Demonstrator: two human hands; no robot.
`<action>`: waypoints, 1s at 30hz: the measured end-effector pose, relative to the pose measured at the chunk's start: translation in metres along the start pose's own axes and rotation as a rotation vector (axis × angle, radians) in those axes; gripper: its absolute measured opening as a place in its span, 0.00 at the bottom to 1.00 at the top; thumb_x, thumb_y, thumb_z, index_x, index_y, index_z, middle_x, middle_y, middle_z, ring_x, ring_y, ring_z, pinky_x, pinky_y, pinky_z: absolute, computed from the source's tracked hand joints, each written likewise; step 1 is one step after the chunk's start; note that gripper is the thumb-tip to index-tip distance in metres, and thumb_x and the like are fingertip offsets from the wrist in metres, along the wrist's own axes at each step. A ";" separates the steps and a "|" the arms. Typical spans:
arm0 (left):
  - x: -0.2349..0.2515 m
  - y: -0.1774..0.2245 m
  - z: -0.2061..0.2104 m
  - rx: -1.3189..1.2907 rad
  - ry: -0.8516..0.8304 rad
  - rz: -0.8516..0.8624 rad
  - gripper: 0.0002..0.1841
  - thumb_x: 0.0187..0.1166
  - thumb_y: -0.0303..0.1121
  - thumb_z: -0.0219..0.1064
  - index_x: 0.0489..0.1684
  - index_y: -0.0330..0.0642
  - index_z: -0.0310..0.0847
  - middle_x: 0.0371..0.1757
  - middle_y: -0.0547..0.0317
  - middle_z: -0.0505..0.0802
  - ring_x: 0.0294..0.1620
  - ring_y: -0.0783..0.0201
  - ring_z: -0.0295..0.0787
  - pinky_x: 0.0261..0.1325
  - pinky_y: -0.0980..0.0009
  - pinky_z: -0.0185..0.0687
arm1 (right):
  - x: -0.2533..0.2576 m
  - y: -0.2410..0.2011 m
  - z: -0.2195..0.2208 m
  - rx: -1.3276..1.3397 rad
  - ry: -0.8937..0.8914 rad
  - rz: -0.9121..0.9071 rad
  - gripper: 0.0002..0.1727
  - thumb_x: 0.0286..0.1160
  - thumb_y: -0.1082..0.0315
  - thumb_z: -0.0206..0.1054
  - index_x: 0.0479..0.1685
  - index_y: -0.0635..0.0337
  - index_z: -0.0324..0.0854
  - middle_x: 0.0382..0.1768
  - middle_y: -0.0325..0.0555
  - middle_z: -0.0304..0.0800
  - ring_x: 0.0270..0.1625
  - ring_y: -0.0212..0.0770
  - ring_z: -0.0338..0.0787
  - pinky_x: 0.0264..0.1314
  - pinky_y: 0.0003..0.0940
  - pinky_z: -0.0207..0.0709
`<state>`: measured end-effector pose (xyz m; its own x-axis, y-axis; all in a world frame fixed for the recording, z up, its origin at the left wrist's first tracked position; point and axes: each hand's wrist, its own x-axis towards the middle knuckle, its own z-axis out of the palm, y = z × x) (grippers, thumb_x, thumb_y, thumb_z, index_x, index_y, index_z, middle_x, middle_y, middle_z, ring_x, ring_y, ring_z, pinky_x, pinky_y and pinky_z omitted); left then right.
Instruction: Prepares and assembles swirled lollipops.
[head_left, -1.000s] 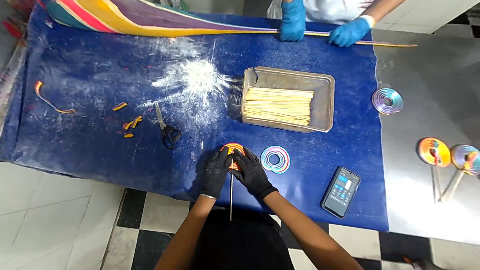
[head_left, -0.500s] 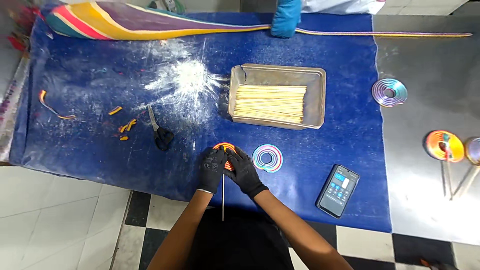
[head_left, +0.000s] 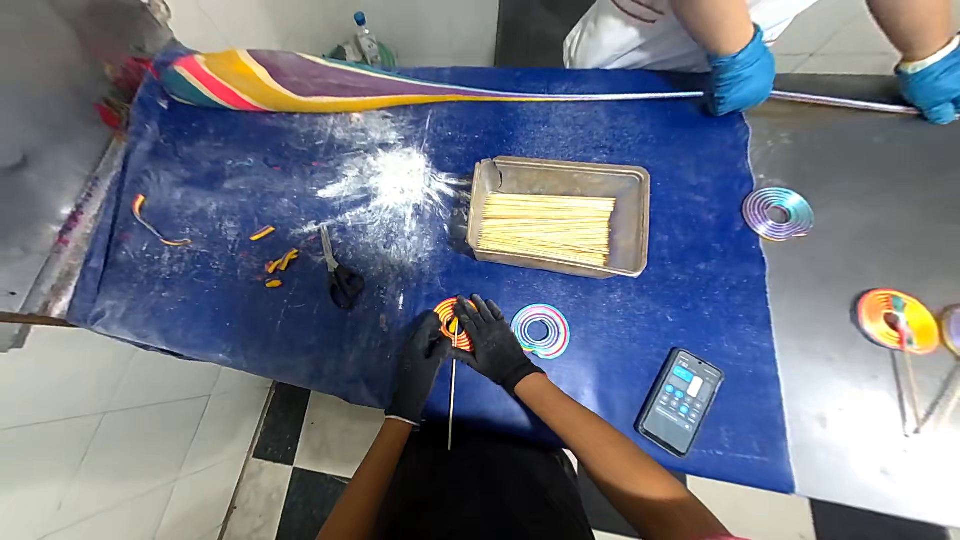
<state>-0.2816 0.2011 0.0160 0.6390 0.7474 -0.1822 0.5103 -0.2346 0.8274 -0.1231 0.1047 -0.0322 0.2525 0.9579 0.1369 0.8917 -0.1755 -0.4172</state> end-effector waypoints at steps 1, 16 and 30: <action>-0.003 0.000 0.000 0.069 0.015 0.017 0.26 0.82 0.38 0.70 0.79 0.45 0.76 0.67 0.53 0.90 0.62 0.63 0.91 0.67 0.59 0.87 | -0.001 -0.001 0.002 -0.014 0.015 -0.001 0.50 0.76 0.26 0.50 0.87 0.57 0.67 0.89 0.47 0.66 0.93 0.56 0.59 0.93 0.57 0.49; 0.019 0.007 0.008 0.435 -0.051 0.288 0.12 0.83 0.35 0.67 0.49 0.37 0.93 0.50 0.48 0.96 0.56 0.50 0.93 0.65 0.51 0.85 | 0.000 0.006 0.001 -0.046 0.025 -0.074 0.50 0.72 0.24 0.54 0.84 0.54 0.72 0.87 0.42 0.70 0.92 0.57 0.60 0.91 0.62 0.50; -0.015 0.002 0.004 1.064 -0.436 0.487 0.25 0.86 0.22 0.54 0.83 0.33 0.68 0.86 0.43 0.73 0.80 0.47 0.76 0.77 0.54 0.73 | 0.001 0.004 -0.004 -0.037 -0.031 -0.059 0.59 0.52 0.27 0.72 0.88 0.55 0.67 0.88 0.45 0.68 0.92 0.61 0.59 0.90 0.63 0.50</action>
<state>-0.2877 0.1871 0.0185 0.9256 0.2211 -0.3072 0.2493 -0.9668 0.0553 -0.1184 0.1039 -0.0302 0.1881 0.9732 0.1321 0.9182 -0.1265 -0.3753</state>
